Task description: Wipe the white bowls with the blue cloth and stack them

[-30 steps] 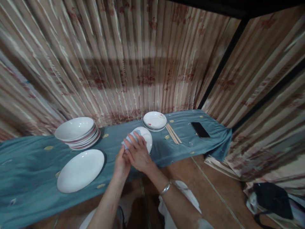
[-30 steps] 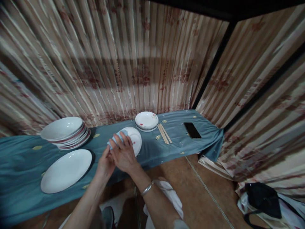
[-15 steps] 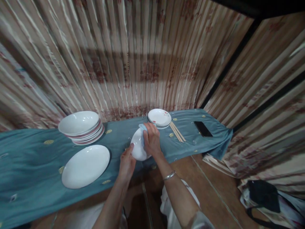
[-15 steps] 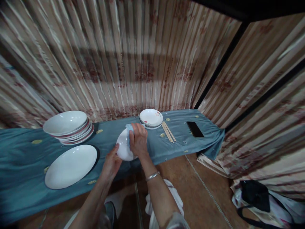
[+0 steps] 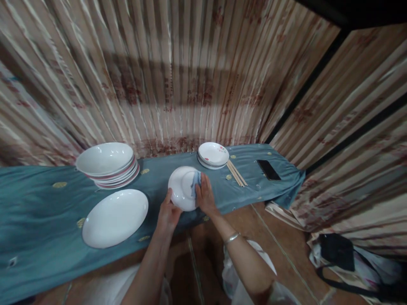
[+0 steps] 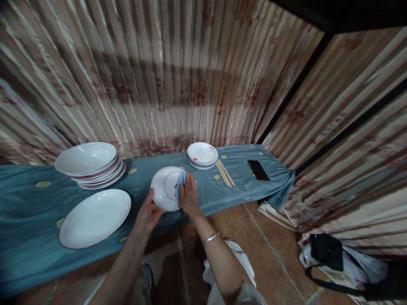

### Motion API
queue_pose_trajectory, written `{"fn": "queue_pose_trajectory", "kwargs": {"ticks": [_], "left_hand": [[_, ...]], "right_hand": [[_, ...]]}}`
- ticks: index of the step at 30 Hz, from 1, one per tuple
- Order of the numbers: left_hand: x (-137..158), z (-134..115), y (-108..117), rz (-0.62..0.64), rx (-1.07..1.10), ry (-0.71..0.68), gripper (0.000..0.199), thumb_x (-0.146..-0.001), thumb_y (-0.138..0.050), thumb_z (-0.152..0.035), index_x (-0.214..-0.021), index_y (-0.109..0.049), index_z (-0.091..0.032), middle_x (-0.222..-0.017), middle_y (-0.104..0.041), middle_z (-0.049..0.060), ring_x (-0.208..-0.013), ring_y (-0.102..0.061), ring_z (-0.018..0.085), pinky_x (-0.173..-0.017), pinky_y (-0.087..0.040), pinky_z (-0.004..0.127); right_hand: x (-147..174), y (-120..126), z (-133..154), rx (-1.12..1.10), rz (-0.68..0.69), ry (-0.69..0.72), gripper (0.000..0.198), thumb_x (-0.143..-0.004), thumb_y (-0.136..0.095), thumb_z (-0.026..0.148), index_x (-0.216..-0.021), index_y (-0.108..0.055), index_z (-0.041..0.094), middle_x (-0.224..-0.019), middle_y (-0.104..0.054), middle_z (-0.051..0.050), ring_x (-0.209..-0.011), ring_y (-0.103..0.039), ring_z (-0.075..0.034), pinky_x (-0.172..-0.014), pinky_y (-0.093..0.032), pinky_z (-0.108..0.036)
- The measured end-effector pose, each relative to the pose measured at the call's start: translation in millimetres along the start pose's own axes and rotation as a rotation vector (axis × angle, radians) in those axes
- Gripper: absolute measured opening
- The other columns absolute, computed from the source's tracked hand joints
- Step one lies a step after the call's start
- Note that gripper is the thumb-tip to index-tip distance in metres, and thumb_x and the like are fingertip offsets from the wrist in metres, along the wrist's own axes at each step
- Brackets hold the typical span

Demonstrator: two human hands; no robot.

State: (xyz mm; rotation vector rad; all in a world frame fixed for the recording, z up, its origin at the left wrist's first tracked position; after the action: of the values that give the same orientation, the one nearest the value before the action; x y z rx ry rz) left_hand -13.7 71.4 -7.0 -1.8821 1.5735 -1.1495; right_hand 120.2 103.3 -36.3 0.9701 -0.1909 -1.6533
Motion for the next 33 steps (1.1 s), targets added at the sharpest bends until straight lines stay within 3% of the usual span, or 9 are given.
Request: {"fn": "queue_pose_trajectory", "kwargs": {"ticks": [4, 7, 11, 18, 26, 33], "left_hand": [[-1.5, -1.5, 2.0, -0.07, 0.066, 0.084, 0.053, -0.087, -0.053, -0.036, -0.134, -0.05, -0.012, -0.112, -0.069, 0.016, -0.113, -0.06, 0.03, -0.094, -0.05, 0.044], [0.5, -4.6, 0.4, -0.104, 0.107, 0.133, 0.053, -0.092, -0.044, -0.034, -0.14, -0.042, -0.01, -0.108, -0.071, 0.015, -0.11, -0.063, 0.029, -0.094, -0.05, 0.043], [1.0, -8.0, -1.2, -0.099, 0.174, 0.144, 0.05, -0.095, -0.036, -0.028, -0.142, -0.038, -0.01, -0.103, -0.073, 0.013, -0.105, -0.066, 0.025, -0.093, -0.051, 0.036], [0.5, -9.1, 1.8, -0.099, 0.175, 0.156, 0.047, -0.096, -0.038, -0.025, -0.136, -0.044, -0.003, -0.099, -0.074, 0.015, -0.099, -0.068, 0.023, -0.089, -0.053, 0.031], [6.6, -5.9, -3.8, -0.061, 0.089, -0.02, 0.027, -0.088, -0.053, -0.017, -0.109, -0.066, -0.006, -0.096, -0.074, 0.013, -0.098, -0.068, 0.023, -0.088, -0.054, 0.031], [7.4, -3.9, -9.2, 0.009, 0.074, -0.078, 0.029, -0.08, -0.064, -0.021, -0.104, -0.068, -0.005, -0.098, -0.074, 0.015, -0.104, -0.066, 0.027, -0.092, -0.052, 0.036]], "right_hand": [[17.0, -0.7, 6.9, 0.031, 0.055, -0.025, 0.053, -0.097, -0.03, 0.034, -0.147, -0.026, 0.015, -0.153, -0.025, -0.016, -0.143, -0.017, -0.025, -0.113, -0.024, -0.052], [28.2, 1.9, 21.1, 0.074, 0.07, 0.055, 0.05, -0.098, -0.03, 0.031, -0.145, -0.031, 0.015, -0.153, -0.029, -0.013, -0.145, -0.012, -0.024, -0.114, -0.024, -0.051], [37.3, 1.5, 41.6, 0.171, 0.122, 0.175, 0.049, -0.097, -0.03, 0.026, -0.144, -0.035, 0.012, -0.149, -0.037, -0.013, -0.143, -0.02, -0.025, -0.112, -0.027, -0.051], [30.1, -0.8, 56.9, 0.212, 0.189, 0.299, 0.051, -0.096, -0.032, 0.023, -0.146, -0.03, 0.012, -0.15, -0.035, -0.011, -0.142, -0.023, -0.024, -0.112, -0.028, -0.048], [6.5, 9.6, 63.0, 0.231, 0.103, 0.29, 0.057, -0.096, -0.035, 0.032, -0.148, -0.023, 0.012, -0.155, -0.023, -0.013, -0.145, -0.011, -0.026, -0.112, -0.024, -0.051], [-11.3, 24.8, 56.9, 0.192, 0.07, 0.281, 0.052, -0.097, -0.034, 0.033, -0.145, -0.032, 0.014, -0.15, -0.034, -0.012, -0.143, -0.02, -0.024, -0.113, -0.023, -0.049]]}}
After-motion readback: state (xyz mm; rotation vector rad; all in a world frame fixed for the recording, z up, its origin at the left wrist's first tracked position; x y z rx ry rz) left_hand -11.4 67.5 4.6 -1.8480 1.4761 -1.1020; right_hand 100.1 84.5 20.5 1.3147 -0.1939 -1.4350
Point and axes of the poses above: each hand's wrist, its own x-axis away from the middle knuckle, its own y-axis out of the back of the hand, z = x × y, the point moved 2 cm from there along -x, towards the middle knuckle
